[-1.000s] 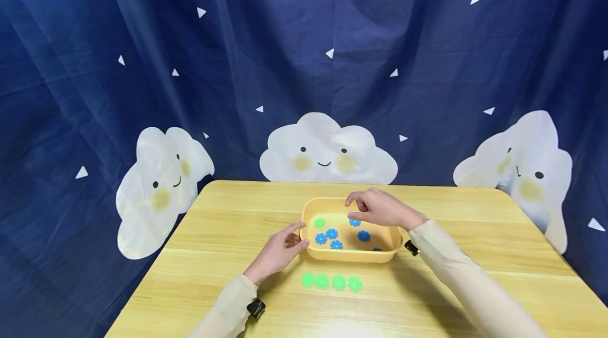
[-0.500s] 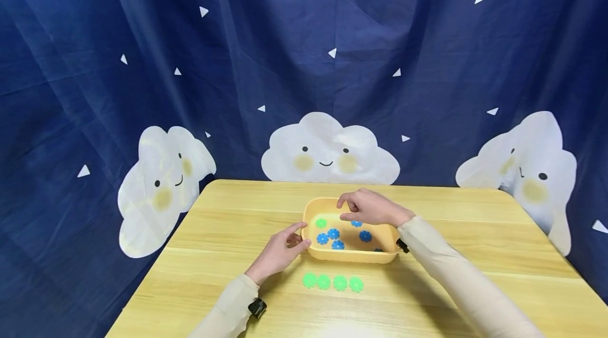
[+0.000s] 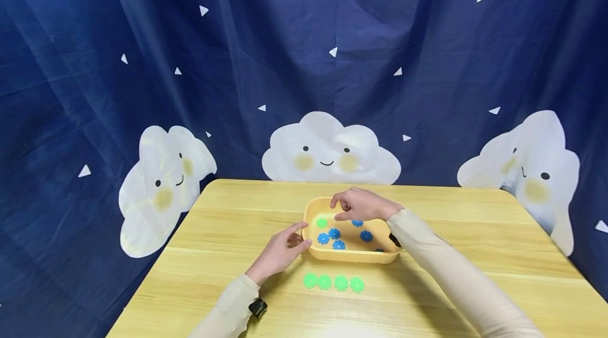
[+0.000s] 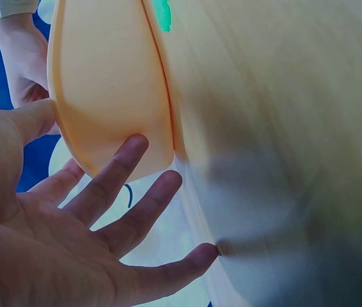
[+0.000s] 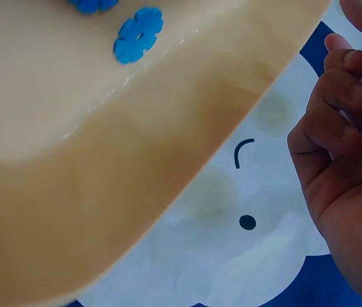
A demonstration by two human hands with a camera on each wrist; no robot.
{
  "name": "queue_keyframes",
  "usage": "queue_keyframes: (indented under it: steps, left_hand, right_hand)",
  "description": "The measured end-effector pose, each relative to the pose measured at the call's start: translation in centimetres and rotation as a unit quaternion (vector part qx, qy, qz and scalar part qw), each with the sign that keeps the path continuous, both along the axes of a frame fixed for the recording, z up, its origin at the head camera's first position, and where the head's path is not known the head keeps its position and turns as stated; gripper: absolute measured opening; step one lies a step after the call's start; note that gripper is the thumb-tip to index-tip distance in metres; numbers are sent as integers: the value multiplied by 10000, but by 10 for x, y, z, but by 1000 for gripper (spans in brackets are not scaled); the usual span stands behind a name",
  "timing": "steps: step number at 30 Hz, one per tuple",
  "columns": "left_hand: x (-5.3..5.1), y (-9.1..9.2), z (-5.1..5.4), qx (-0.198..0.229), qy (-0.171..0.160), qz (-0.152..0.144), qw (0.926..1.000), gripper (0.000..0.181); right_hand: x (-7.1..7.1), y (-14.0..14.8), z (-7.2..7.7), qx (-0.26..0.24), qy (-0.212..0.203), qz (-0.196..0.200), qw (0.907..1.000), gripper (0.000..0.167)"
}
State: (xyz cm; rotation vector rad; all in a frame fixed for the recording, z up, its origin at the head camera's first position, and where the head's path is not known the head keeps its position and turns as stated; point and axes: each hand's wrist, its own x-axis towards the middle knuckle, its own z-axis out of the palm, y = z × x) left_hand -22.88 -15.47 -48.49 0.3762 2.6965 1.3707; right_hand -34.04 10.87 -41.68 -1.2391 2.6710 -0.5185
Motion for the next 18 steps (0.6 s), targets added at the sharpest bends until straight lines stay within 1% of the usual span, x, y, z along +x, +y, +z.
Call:
queue_keyframes:
  steps: [7,11,18]
  left_hand:
    - [0,0,1,52,11,-14,10000,56]
    - [0,1,1,101,17,-10,9999,56]
    - [0,0,1,119,-19,-21,9999,56]
  right_hand:
    - [-6,-12,-4,-39,-120,65,9999,32]
    - [-10,-18,-6,113,-168,75,9998,35]
    - [-17,-25,-17,407,-194,50,9990,35]
